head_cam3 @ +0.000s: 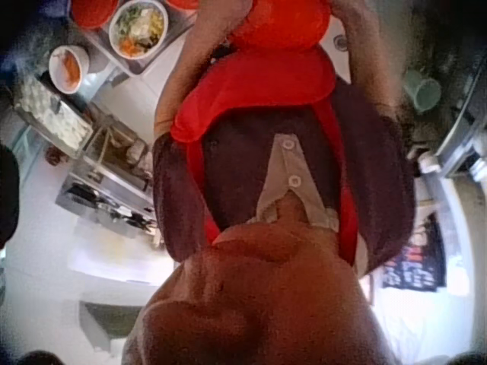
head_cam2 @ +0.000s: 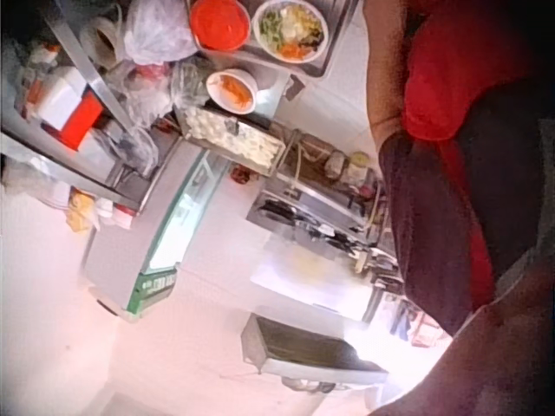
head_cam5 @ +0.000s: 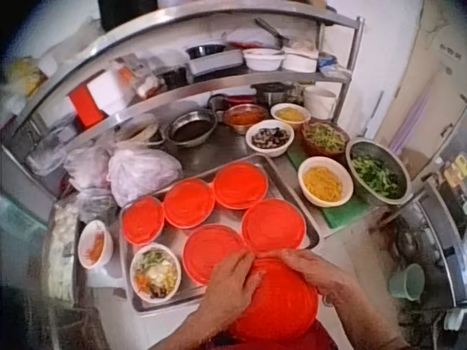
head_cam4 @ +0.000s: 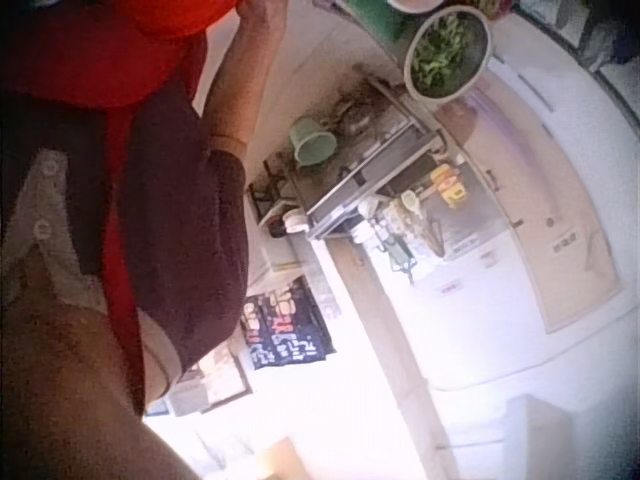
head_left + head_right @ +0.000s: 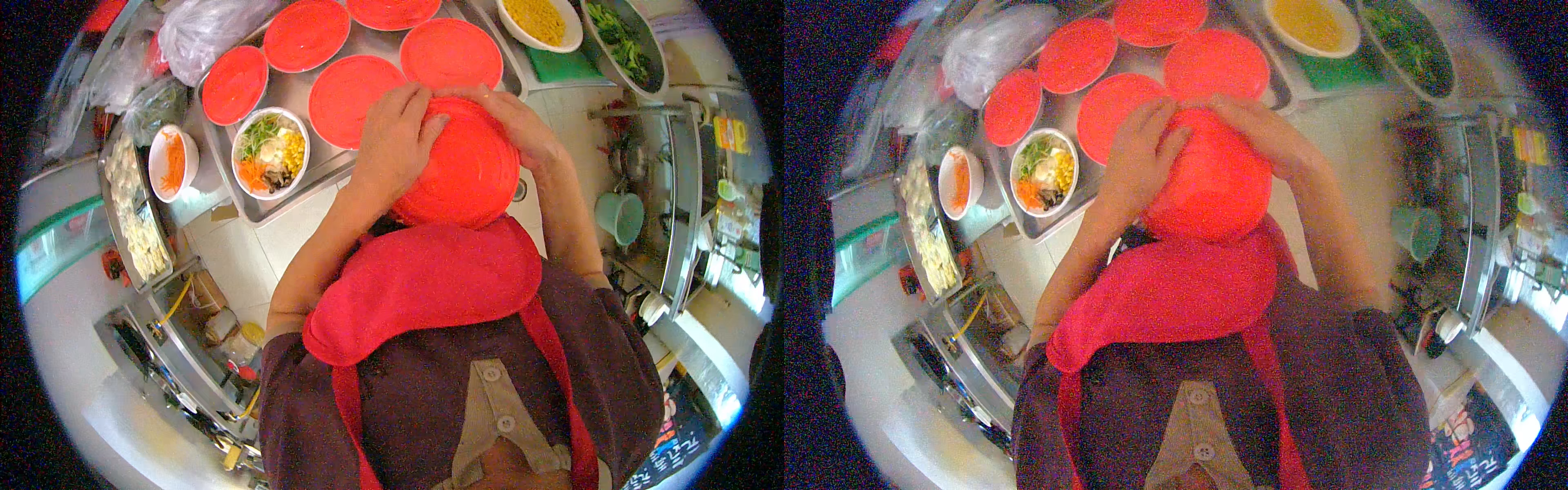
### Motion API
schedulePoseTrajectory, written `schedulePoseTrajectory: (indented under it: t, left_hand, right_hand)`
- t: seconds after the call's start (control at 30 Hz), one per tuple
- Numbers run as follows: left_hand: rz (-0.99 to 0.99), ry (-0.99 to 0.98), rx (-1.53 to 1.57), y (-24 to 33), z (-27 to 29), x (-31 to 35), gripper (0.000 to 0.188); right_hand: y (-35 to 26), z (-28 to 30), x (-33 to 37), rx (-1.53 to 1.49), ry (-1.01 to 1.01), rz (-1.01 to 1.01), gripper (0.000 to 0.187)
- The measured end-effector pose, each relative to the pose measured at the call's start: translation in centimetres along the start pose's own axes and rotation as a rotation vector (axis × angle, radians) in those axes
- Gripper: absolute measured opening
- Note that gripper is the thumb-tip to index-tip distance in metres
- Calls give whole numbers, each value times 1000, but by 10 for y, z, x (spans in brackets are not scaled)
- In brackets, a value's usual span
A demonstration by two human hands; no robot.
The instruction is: The person assembles multiple food bowls by adding shredded carrots, sliced mushrooms, chopped green onions, and corn kernels to each bowl. They then place red lids on the bowls to complete the assembly.
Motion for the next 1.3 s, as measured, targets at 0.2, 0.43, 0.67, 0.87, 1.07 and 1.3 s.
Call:
schedulePoseTrajectory:
  t: [0.2,0.43,0.67,0.87,1.07,1.3]
  left_hand:
    - [12,84,-48,11,30,23,36]
    - [306,215,261,-19,90,69,27]
    - [665,561,76,-183,156,139,29]
    - [702,439,-245,-256,140,140,29]
    - [667,326,-721,-264,130,138,25]
    - [683,269,-766,-260,122,148,24]
  right_hand:
    - [16,-13,-12,-79,-31,-57,47]
    - [22,-23,-16,232,47,-79,37]
    - [62,-4,-6,-198,235,-224,41]
    - [61,-11,1,-242,252,-212,39]
    - [58,-16,1,-253,269,-200,39]
    - [59,-18,-3,-248,254,-201,41]
Point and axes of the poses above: each hand's wrist, its own x-axis away from the middle knuckle, its own z-axis out of the back of the hand, y = z × x, the point moved 7 cm from there along -x, towards the middle knuckle, and after that the axes turned 4 degrees about -z, right-handed, at the moved point
